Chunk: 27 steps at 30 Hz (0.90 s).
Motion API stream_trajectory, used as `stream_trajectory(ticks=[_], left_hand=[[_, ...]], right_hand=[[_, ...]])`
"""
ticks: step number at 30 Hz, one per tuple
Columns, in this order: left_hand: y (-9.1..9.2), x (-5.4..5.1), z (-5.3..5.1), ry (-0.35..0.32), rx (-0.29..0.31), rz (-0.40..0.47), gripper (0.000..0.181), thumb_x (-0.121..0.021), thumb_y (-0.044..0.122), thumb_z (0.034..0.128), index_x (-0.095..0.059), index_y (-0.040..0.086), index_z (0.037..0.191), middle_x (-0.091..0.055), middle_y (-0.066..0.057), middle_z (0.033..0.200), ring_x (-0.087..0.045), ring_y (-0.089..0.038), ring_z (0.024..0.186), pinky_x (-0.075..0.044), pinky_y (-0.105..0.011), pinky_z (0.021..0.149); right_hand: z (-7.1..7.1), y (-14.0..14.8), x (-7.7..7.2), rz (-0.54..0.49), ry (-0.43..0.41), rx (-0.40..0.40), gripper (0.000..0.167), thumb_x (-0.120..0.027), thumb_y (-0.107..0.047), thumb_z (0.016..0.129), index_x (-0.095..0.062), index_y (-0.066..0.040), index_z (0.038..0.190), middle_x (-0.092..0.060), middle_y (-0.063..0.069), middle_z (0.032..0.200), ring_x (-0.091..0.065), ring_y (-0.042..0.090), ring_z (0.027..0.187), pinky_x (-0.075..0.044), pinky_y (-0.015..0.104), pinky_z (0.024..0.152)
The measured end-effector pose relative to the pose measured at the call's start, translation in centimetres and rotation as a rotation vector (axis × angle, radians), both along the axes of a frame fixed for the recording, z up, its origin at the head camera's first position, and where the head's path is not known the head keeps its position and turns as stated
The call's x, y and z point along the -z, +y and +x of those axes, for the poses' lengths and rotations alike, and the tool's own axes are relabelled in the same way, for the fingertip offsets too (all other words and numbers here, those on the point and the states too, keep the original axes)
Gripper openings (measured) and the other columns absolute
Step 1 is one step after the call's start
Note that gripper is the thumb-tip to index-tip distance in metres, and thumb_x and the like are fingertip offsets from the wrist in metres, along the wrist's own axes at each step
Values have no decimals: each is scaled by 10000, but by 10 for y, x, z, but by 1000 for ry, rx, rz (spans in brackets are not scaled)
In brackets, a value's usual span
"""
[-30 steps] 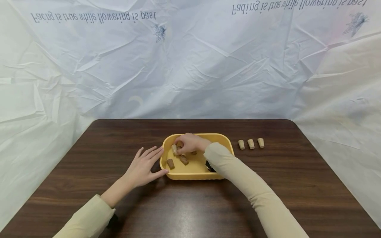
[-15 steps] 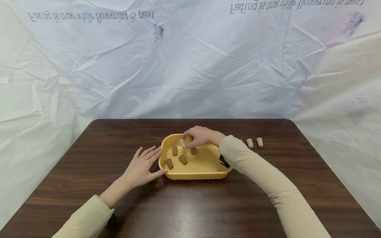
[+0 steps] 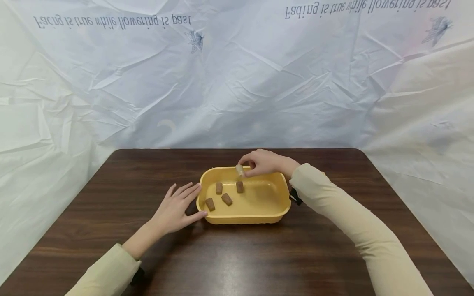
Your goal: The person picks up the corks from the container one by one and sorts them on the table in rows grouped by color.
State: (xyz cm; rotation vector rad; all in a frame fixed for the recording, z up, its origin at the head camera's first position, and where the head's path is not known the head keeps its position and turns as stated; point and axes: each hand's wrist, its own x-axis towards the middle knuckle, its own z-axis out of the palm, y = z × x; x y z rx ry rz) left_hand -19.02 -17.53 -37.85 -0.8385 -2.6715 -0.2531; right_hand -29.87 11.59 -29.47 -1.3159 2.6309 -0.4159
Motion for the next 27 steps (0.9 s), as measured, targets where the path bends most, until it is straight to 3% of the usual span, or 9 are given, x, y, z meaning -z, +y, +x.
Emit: stream_trajectory(ticks=[16, 27], left_hand=[[0, 1, -1, 15, -1, 2, 746, -474, 613, 792, -441, 78, 1312, -415, -55, 1323, -338, -249, 1216, -153, -526, 979], [0, 2, 0, 22, 3, 11, 739, -494, 601, 788, -455, 71, 1301, -427, -61, 1313, -349, -256, 1209, -145, -526, 982]], right_hand=[[10, 60, -3, -83, -35, 94, 370, -568, -339, 852, -567, -145, 1167, -489, -44, 573, -419, 115, 483, -383, 282, 515], [18, 107, 4, -118, -22, 155, 408, -586, -376, 836, -550, -156, 1178, -515, -56, 612, -448, 99, 480, -408, 289, 517]])
